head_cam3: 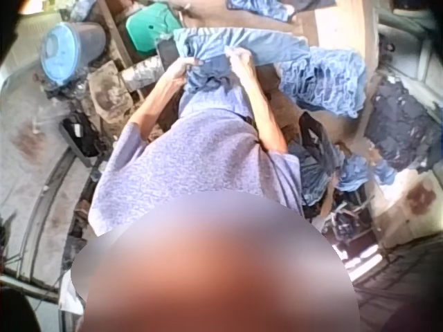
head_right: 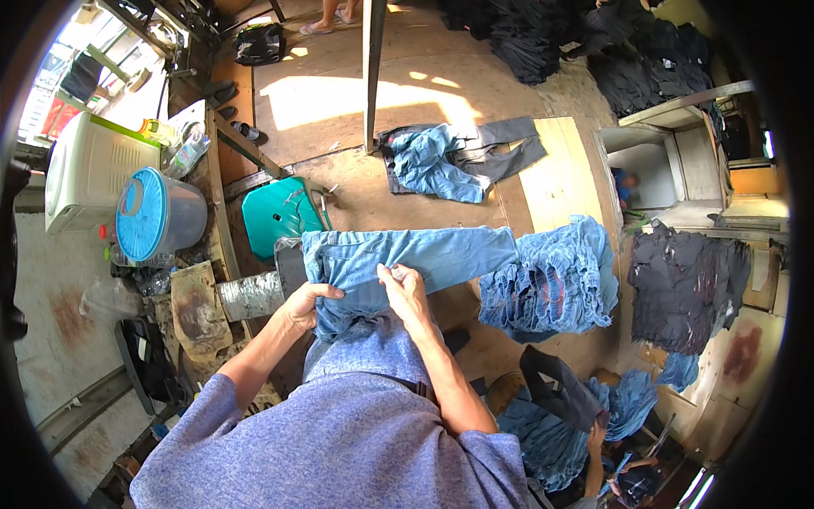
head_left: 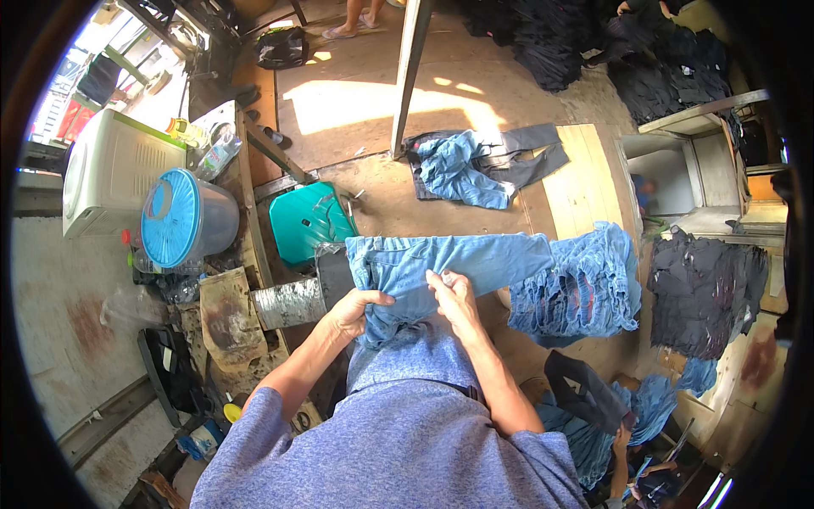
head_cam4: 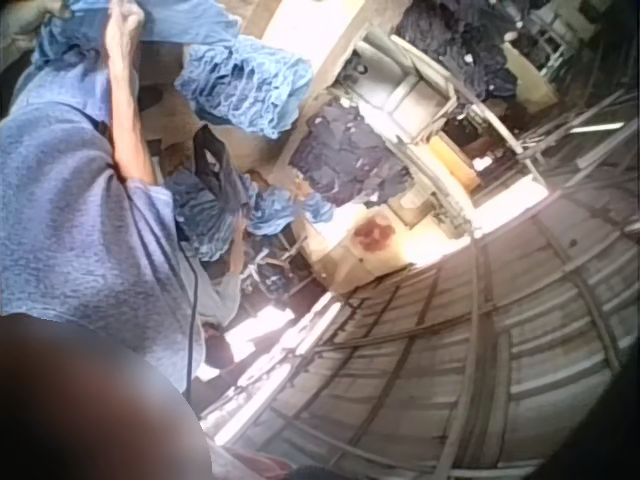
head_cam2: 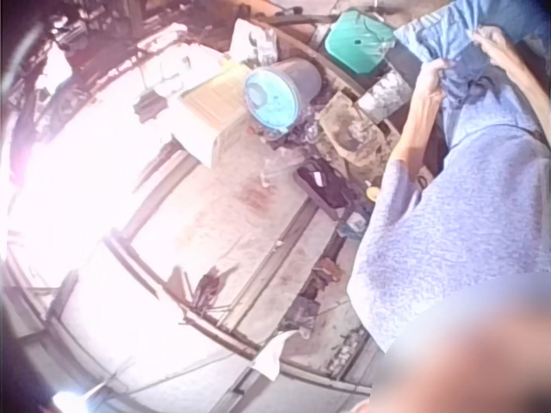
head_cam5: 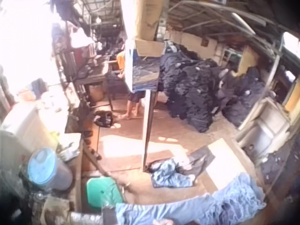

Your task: The person repeatedly scrapes the surface of a light blue denim garment with a small white tool, then folds and places it on a pile. The person continues to scrape and fold multiple denim items in a repetitive manner.

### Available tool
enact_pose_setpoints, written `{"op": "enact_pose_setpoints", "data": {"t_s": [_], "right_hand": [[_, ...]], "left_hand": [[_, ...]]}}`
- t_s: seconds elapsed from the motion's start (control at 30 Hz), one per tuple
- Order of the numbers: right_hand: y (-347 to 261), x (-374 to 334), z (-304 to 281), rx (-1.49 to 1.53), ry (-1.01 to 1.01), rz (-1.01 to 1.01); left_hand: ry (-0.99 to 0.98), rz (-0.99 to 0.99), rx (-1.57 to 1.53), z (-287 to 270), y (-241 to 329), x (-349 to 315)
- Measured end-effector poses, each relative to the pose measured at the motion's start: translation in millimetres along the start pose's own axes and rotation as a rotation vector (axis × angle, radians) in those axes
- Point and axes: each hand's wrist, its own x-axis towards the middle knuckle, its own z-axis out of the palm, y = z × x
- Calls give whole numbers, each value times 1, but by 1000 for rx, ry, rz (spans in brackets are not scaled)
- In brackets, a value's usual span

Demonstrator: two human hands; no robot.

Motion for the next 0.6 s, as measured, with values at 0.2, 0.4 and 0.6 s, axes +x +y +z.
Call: {"op": "enact_pose_setpoints", "data": {"t_s": [0.2, 0.4, 0.6], "right_hand": [[-52, -29, -4, -351, 106, -648], [-90, -50, 17, -806, 171, -881], [-92, -48, 20, -905, 275, -906]], "left_hand": [[79, 185, 159, 21, 10, -20], [106, 170, 138, 26, 11, -24], [93, 149, 143, 20, 7, -22]]}}
